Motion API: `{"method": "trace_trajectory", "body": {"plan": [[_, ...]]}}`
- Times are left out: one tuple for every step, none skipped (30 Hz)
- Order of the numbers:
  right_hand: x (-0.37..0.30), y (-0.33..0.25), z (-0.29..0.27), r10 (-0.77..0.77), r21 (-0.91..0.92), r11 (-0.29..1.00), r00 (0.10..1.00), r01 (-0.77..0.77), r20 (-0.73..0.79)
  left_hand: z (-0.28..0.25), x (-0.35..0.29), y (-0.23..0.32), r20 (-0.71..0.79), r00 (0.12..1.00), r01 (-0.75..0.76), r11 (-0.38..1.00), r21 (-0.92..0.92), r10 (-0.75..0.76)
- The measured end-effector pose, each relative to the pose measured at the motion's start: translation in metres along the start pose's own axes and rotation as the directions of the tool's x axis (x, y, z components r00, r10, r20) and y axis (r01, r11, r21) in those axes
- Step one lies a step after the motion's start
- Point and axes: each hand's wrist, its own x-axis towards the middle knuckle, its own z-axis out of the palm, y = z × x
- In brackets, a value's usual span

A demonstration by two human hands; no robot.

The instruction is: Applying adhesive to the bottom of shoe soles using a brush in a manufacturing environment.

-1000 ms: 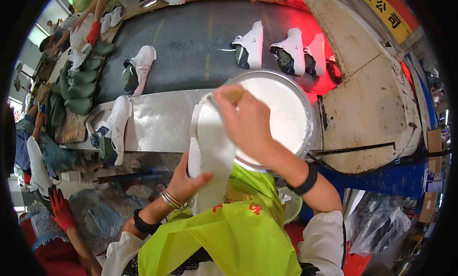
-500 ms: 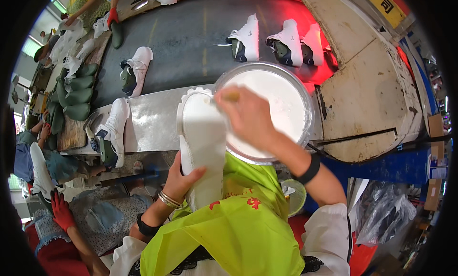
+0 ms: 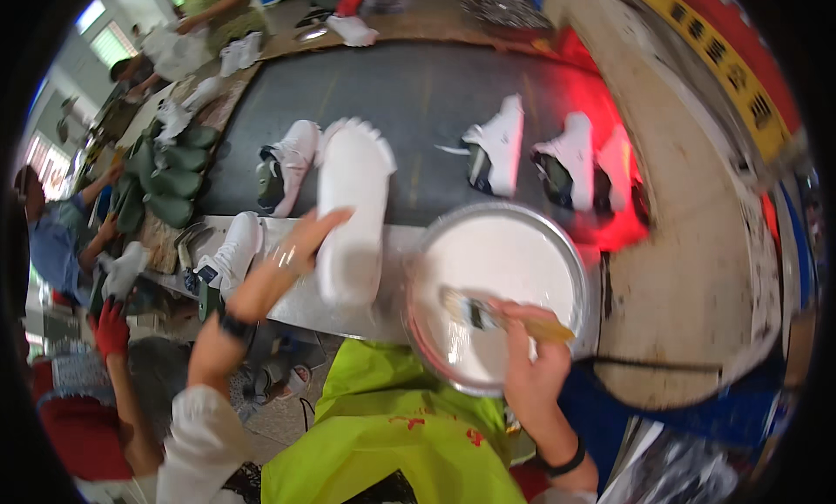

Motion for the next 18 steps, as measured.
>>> {"method": "trace_trajectory", "body": {"plan": [[0.004, 0.002, -0.009, 0.002, -0.041, 0.999, 1.0, -0.003, -0.015, -0.001, 0.048, 0.015, -0.01, 0.997, -0.082, 0.992, 0.098, 0.083], [0.006, -0.001, -0.01, 0.07, 0.015, 0.997, 0.996, -0.07, -0.048, -0.016, 0.104, 0.025, -0.085, 0.985, -0.128, 0.963, 0.238, 0.151], [0.008, -0.002, -0.013, 0.082, 0.033, 0.996, 0.994, -0.08, -0.066, -0.01, 0.154, 0.038, -0.3, 0.922, -0.086, 0.883, 0.461, 0.246], [0.011, -0.001, -0.016, 0.125, 0.038, 0.992, 0.988, -0.123, -0.088, -0.003, 0.192, 0.047, -0.34, 0.888, -0.075, 0.829, 0.554, 0.308], [0.013, 0.008, -0.02, 0.121, -0.017, 0.992, 0.987, -0.123, -0.11, 0.015, 0.223, 0.054, -0.478, 0.819, 0.09, 0.753, 0.652, 0.317], [0.016, 0.014, -0.02, 0.123, -0.034, 0.992, 0.99, -0.125, -0.076, 0.008, 0.254, 0.049, -0.544, 0.774, 0.208, 0.682, 0.701, 0.323], [0.014, 0.025, -0.025, 0.13, -0.112, 0.984, 0.987, -0.141, -0.095, 0.021, 0.269, 0.043, -0.559, 0.774, 0.268, 0.646, 0.715, 0.298], [0.018, 0.035, -0.028, 0.136, -0.189, 0.969, 0.984, -0.156, -0.114, 0.026, 0.281, 0.037, -0.576, 0.771, 0.328, 0.606, 0.725, 0.272], [0.029, 0.039, -0.023, 0.126, -0.192, 0.971, 0.987, -0.144, -0.098, 0.016, 0.291, 0.046, -0.587, 0.763, 0.329, 0.618, 0.714, 0.272], [0.032, 0.039, -0.017, 0.133, -0.17, 0.974, 0.987, -0.147, -0.092, -0.005, 0.295, 0.053, -0.551, 0.783, 0.283, 0.625, 0.727, 0.287], [0.022, 0.037, -0.022, 0.158, -0.15, 0.973, 0.981, -0.174, -0.111, -0.012, 0.298, 0.051, -0.495, 0.818, 0.234, 0.616, 0.752, 0.294], [0.024, 0.034, -0.025, 0.17, -0.154, 0.971, 0.98, -0.184, -0.101, -0.017, 0.299, 0.06, -0.407, 0.876, 0.188, 0.593, 0.783, 0.259], [0.034, 0.035, -0.023, 0.161, -0.171, 0.971, 0.985, -0.169, -0.058, -0.018, 0.294, 0.067, -0.399, 0.879, 0.181, 0.591, 0.786, 0.262], [0.043, 0.037, -0.021, 0.152, -0.184, 0.971, 0.988, -0.152, -0.016, -0.026, 0.283, 0.071, -0.359, 0.834, 0.188, 0.396, 0.899, 0.419], [0.046, 0.038, -0.023, 0.134, -0.152, 0.979, 0.99, -0.138, -0.035, -0.033, 0.264, 0.066, -0.276, 0.789, 0.211, 0.18, 0.961, 0.55], [0.048, 0.035, -0.022, 0.145, -0.149, 0.978, 0.989, -0.149, -0.039, -0.048, 0.24, 0.063, -0.169, 0.737, 0.259, -0.043, 0.965, 0.655], [0.051, 0.031, -0.018, 0.135, -0.114, 0.984, 0.989, -0.14, -0.053, -0.066, 0.216, 0.069, -0.245, 0.725, 0.336, -0.02, 0.942, 0.644], [0.051, 0.028, -0.015, 0.125, -0.078, 0.988, 0.99, -0.13, -0.066, -0.087, 0.194, 0.072, -0.321, 0.705, 0.412, 0.003, 0.911, 0.633]]}}
